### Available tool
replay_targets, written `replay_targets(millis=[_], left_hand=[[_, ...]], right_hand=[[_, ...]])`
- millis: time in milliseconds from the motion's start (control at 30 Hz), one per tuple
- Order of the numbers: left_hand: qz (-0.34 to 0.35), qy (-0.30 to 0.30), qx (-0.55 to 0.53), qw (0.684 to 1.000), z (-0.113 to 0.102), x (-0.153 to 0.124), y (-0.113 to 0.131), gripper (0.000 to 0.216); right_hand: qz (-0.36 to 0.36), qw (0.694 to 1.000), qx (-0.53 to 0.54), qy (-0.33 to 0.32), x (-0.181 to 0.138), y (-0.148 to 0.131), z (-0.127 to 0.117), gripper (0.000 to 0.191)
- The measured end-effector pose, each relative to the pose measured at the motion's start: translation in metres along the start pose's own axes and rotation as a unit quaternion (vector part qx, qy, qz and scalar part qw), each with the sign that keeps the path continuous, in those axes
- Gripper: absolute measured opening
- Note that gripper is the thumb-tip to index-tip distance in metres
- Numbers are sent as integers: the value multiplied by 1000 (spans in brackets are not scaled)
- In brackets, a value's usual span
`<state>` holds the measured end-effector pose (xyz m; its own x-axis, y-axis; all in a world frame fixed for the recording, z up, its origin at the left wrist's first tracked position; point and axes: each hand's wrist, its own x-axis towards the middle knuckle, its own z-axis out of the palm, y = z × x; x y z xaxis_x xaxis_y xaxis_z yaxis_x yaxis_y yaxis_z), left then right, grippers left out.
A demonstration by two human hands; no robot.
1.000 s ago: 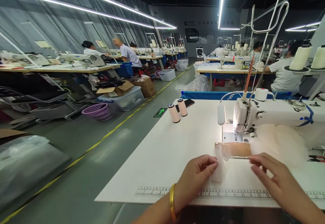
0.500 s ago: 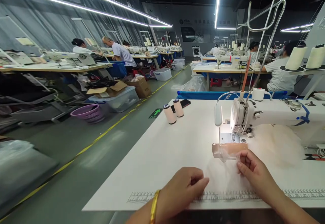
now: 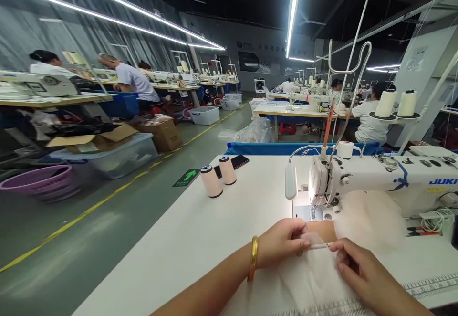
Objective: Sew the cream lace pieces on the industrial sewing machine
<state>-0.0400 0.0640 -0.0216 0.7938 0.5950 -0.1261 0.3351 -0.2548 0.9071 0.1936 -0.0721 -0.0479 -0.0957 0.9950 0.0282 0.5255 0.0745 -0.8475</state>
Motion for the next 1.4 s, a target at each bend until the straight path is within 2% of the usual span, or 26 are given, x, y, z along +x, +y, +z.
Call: replay_targets(millis=[100, 200, 267, 333, 400, 533, 700, 800, 933, 1033, 1100, 1167, 1267, 1333, 1400], left_hand=[[-3, 6, -18, 1000, 3, 3, 0, 23], [15, 33, -18, 999, 9, 3, 4, 30], [20, 51, -47, 997, 10, 2, 6, 33], [-3, 73, -101, 992, 9, -1, 5, 35], [-35, 71, -168, 983, 6, -5, 2, 39], [-54, 43, -217, 974, 1, -7, -5, 43], [-39, 62, -154, 985, 6, -6, -2, 37], [-19, 57, -120, 991, 10, -7, -1, 38], [22, 58, -96, 993, 13, -7, -1, 33], [75, 33, -82, 993, 11, -9, 3, 24], [79, 7, -93, 993, 9, -11, 6, 29], [53, 0, -110, 993, 7, -13, 8, 41], [-4, 70, -114, 991, 8, -15, 8, 53], [-28, 143, -106, 984, 9, -15, 5, 45], [-17, 199, -83, 976, 10, -14, 2, 41]], right_hand=[[-37, 992, -103, -61, 8, -20, -25, 31], [-83, 987, -97, -98, 31, -41, -31, 49], [-60, 987, -67, -130, 51, -46, -24, 47], [-16, 987, -32, -160, 68, -44, -14, 34], [12, 986, 4, -169, 78, -35, -7, 28], [-11, 987, 55, -152, 80, -20, -5, 21], [-15, 990, 45, -129, 73, -20, -5, 27], [-17, 994, 36, -104, 72, -23, 0, 32], [-27, 996, 41, -71, 71, -26, 7, 22], [-21, 998, 32, -58, 71, -27, 10, 19], [-11, 998, 33, -52, 70, -26, 10, 18], [-5, 998, 39, -46, 70, -25, 9, 19], [-4, 998, 49, -46, 69, -24, 8, 19], [-3, 998, 45, -47, 69, -24, 8, 19], [-3, 998, 38, -46, 69, -25, 8, 20]])
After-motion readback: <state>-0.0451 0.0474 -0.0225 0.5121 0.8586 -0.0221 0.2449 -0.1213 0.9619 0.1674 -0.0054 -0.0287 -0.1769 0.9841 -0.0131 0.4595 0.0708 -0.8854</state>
